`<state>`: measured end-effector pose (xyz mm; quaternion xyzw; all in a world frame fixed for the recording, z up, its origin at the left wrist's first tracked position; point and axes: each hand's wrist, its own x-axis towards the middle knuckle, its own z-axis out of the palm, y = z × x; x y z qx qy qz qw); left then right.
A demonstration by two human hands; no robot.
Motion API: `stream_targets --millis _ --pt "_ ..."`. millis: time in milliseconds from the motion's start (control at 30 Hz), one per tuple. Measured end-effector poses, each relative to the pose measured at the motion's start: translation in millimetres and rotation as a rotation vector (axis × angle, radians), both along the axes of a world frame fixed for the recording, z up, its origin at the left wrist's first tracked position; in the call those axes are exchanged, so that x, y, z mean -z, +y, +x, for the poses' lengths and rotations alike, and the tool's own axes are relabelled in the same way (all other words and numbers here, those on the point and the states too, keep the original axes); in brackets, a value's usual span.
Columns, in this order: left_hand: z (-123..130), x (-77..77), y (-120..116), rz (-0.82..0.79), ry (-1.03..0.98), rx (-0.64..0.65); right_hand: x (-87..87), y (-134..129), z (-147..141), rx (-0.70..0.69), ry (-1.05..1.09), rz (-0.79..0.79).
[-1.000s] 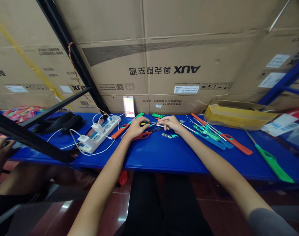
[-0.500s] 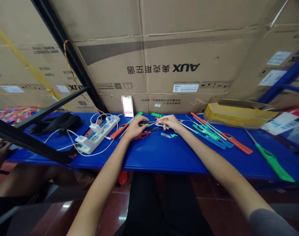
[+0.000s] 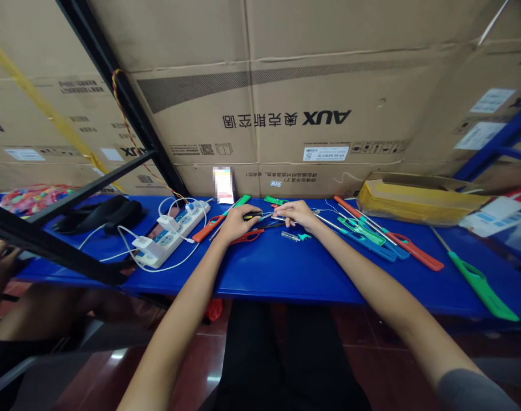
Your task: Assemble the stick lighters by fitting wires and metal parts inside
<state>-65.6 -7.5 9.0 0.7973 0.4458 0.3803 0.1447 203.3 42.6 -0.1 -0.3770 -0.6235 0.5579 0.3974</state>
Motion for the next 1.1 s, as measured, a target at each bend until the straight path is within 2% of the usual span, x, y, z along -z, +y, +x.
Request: stream_targets --millis 467,900,1100 --pt "0.0 -0.9 -1.9 -0.023 0.029 -0.009 1.5 -1.2 -2.4 -0.017 0.009 -0.003" --pt "1.6 -2.6 -4.3 -0.031 -0.002 -0.029 -4.9 0.2 1.7 -0.062 -0.041 0.03" --pt "0.0 0.7 -1.9 -0.004 0.023 -0.038 0.7 4.0 3.3 -0.102 -0.005 0.025"
